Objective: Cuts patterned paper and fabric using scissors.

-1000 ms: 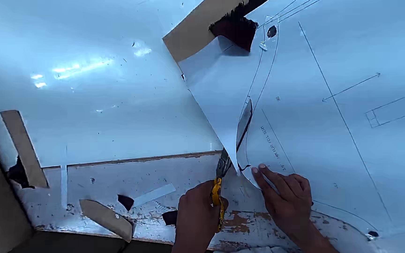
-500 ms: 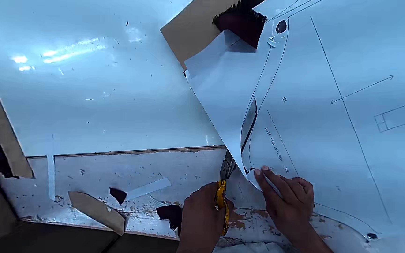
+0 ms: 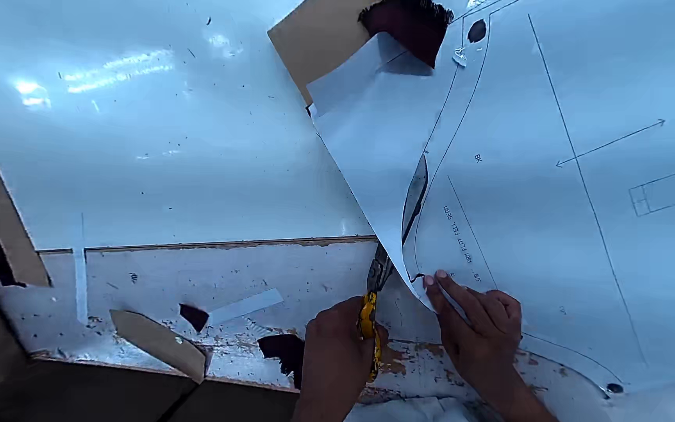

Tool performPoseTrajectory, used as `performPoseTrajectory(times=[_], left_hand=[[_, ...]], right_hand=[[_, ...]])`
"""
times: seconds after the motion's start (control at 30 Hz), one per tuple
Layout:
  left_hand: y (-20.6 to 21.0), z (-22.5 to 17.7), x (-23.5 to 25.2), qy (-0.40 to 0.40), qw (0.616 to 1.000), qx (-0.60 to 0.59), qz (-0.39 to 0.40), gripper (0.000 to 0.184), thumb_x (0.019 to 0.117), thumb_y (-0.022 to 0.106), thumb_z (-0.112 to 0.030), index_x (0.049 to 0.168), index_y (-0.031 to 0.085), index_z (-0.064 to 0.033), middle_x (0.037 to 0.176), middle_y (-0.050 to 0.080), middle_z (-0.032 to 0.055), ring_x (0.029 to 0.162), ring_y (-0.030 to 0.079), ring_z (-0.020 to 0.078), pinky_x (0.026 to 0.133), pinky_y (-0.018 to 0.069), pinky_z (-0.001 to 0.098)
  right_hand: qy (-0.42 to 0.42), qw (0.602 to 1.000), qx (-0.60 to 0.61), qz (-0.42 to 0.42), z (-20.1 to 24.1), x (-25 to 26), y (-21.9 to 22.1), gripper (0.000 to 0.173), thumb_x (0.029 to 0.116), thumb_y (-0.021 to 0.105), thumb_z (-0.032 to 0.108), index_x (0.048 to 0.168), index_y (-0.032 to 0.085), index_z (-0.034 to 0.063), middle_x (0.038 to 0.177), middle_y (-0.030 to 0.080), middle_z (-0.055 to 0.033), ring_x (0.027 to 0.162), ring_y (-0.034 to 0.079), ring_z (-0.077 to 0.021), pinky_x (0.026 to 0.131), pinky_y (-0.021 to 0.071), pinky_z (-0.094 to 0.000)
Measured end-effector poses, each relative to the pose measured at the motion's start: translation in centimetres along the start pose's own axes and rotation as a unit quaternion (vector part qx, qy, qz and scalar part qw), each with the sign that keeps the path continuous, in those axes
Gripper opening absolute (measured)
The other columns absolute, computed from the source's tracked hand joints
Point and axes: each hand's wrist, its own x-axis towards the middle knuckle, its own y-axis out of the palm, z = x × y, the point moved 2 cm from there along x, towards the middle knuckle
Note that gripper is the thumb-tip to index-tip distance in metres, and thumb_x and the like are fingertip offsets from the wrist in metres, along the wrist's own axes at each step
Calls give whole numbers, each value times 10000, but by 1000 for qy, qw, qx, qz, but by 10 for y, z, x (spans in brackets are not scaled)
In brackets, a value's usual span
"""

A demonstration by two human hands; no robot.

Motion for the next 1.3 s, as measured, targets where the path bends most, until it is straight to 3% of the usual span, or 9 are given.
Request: performPoseTrajectory(times=[0.07,0.23,0.57,0.73,1.1,1.3], left_hand=[[1,2,0,4,1000,4,-2,159,815,742,-221,929,761,-113,776,723,-12,604,660,110,558,559,311],[-11,-3,3,-14,999,17,39,242,853,741,-234,1041,756,-81,912,760,34,738,719,177,660,595,385],[-18,-5,7,17,999,50,8,213,811,766,-248,966,756,-102,783,708,17,609,652,170,568,553,391],[-19,-5,8,18,998,53,-5,178,826,759,-207,955,764,-85,760,719,40,605,667,183,567,558,398],[-16,3,15,24,998,51,-8,123,815,757,-230,887,756,-131,713,695,-9,593,656,142,555,546,367],[-23,-3,13,7,998,48,37,199,843,756,-253,991,750,-121,794,716,16,674,691,174,627,578,407]], right_hand=[[2,1000,2,-1,1,0,1,319,1018,536,145,1271,718,217,1313,694,33,964,610,-171,892,352,-403],[-5,1000,-11,1,0,-2,1,336,1012,517,135,1264,719,228,1302,701,48,989,617,-166,900,350,-398],[-3,1000,-5,2,1,-1,-1,342,1014,517,119,1274,713,224,1295,702,42,993,610,-163,900,343,-395],[-2,1000,-10,2,1,-2,-2,325,1010,526,126,1250,721,223,1303,699,40,972,616,-168,891,356,-398],[1,1000,-1,-5,1,-1,0,305,1014,543,138,1246,726,214,1317,692,45,958,608,-166,881,353,-398],[-1,1000,1,-7,0,-2,0,312,1013,538,133,1250,723,217,1310,697,40,961,614,-165,884,355,-398]])
